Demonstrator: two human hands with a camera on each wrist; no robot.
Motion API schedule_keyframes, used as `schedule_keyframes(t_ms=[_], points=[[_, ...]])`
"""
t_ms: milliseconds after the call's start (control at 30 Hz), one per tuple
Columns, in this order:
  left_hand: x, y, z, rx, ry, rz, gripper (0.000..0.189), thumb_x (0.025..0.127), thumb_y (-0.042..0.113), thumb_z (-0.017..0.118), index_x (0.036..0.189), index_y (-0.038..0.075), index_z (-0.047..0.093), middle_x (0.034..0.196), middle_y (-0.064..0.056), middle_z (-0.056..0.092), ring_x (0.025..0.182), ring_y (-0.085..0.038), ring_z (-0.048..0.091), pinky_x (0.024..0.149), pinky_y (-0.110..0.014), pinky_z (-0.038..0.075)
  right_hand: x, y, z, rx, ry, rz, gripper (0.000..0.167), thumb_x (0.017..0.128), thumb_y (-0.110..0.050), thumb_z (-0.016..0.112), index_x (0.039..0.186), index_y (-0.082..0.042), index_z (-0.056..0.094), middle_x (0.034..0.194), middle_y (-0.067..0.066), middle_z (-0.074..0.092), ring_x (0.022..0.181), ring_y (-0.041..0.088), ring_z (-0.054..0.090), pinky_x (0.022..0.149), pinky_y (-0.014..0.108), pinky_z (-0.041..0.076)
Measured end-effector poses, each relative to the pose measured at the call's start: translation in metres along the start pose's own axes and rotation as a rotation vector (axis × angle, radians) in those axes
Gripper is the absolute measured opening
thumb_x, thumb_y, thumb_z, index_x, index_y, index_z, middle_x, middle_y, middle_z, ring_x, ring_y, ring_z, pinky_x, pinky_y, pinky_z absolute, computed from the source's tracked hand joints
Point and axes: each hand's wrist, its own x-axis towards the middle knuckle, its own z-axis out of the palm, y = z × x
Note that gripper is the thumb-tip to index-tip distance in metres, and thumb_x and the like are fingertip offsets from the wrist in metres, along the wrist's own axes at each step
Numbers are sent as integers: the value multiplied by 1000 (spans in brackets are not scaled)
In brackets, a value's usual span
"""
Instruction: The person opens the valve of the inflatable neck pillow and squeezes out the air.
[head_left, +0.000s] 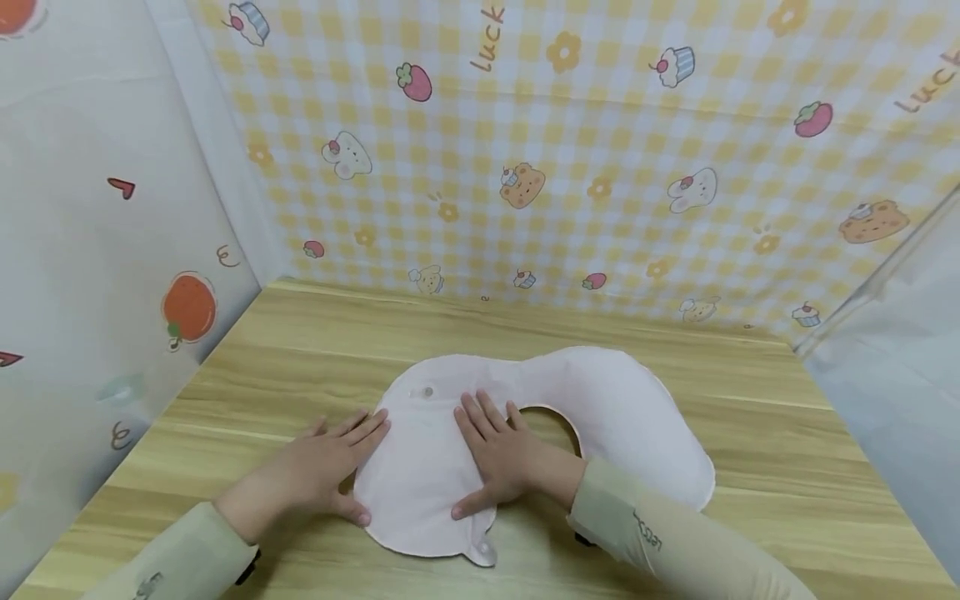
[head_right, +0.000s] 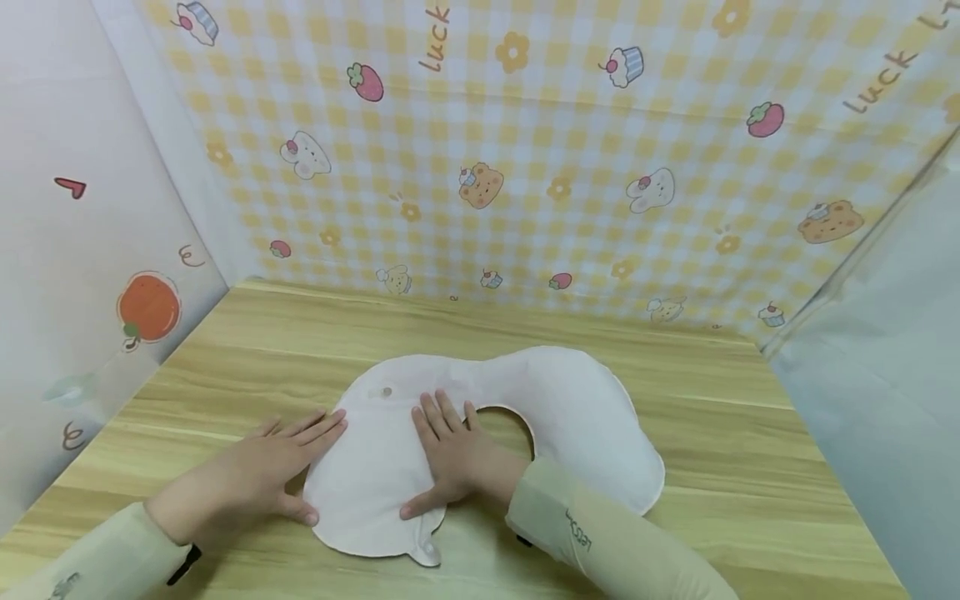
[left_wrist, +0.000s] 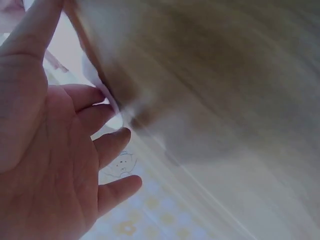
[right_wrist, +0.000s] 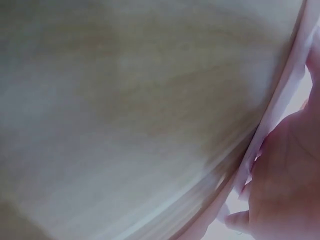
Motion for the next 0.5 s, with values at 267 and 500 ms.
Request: schedule_keyframes(t_ms=[267,500], points=[[2,23,-10,127,70,228,72,86,46,71,148,15,49,156,-4,45,144,-33,41,104,-65,42,-2,-1,-2,-8,36,-45,125,77,-85,53,160,-10,-2,168,10,-13,155,28,-13,124,59,10],[2,45,-3,107,33,403,51,86,30,74,135,31,62,152,4,49,144,-25,43,101,-58,48,1,-1,0,15,29,-31,127,75,-85,55,161,-10,-2,168,10,-13,155,28,-14,124,59,9]])
